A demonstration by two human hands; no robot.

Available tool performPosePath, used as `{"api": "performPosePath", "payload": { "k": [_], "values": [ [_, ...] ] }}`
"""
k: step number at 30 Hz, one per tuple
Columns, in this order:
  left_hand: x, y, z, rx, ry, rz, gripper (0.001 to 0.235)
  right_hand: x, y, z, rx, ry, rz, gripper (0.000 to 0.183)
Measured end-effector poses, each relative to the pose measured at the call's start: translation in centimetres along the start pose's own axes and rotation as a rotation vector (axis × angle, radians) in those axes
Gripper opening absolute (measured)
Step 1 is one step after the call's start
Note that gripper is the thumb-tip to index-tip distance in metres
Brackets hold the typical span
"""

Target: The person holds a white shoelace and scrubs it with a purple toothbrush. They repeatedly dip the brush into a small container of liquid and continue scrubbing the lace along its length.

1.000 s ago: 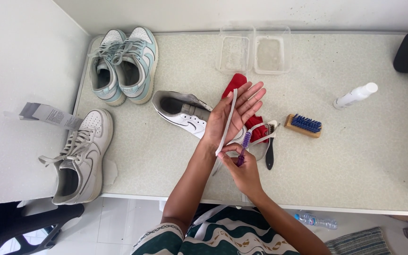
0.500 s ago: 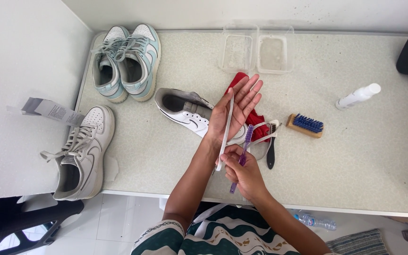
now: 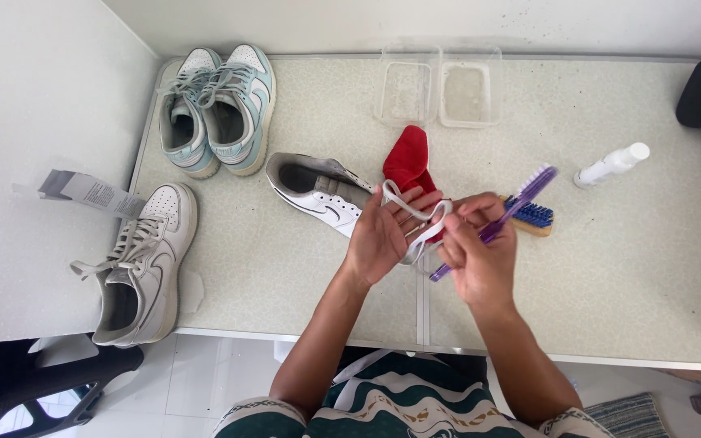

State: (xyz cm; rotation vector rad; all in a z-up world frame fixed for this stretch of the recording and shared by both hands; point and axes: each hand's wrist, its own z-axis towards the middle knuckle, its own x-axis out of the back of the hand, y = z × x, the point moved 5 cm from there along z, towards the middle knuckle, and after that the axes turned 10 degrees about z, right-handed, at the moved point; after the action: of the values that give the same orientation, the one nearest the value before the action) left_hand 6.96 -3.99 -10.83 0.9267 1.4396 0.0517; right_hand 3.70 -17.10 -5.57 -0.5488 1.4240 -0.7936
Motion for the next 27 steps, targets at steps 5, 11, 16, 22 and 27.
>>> {"api": "performPosePath", "payload": {
  "k": [5,11,16,22,27],
  "values": [
    [-1.9,0.2,-4.5,-0.03,0.031,0.142,0.065,-0.8,-3.2,-0.4,0.146,-0.078,0.062,0.019],
    [-4.2,1.1,-6.0,-0.255,0.178,0.062,0.055,-1.3,-2.1,-3.5,0.146,-0.088,0.063,0.021],
    [-5.0,1.0,-6.9,-0.267,0.234,-0.003,0.053,-2.1,-1.7,-5.9,0.194,-0.126,-0.088,0.021],
    [-2.3,0.5,-9.2,-0.243,0.289,0.191,0.045,-1.1,-1.8,-6.7,0.192,-0.183,-0.059,0.022],
    [-3.2,-1.2,-10.1,-0.034,0.226,0.032,0.05,-5.0,-0.4,-9.9,0.113,-0.497,-0.17,0.016]
  ]
}}
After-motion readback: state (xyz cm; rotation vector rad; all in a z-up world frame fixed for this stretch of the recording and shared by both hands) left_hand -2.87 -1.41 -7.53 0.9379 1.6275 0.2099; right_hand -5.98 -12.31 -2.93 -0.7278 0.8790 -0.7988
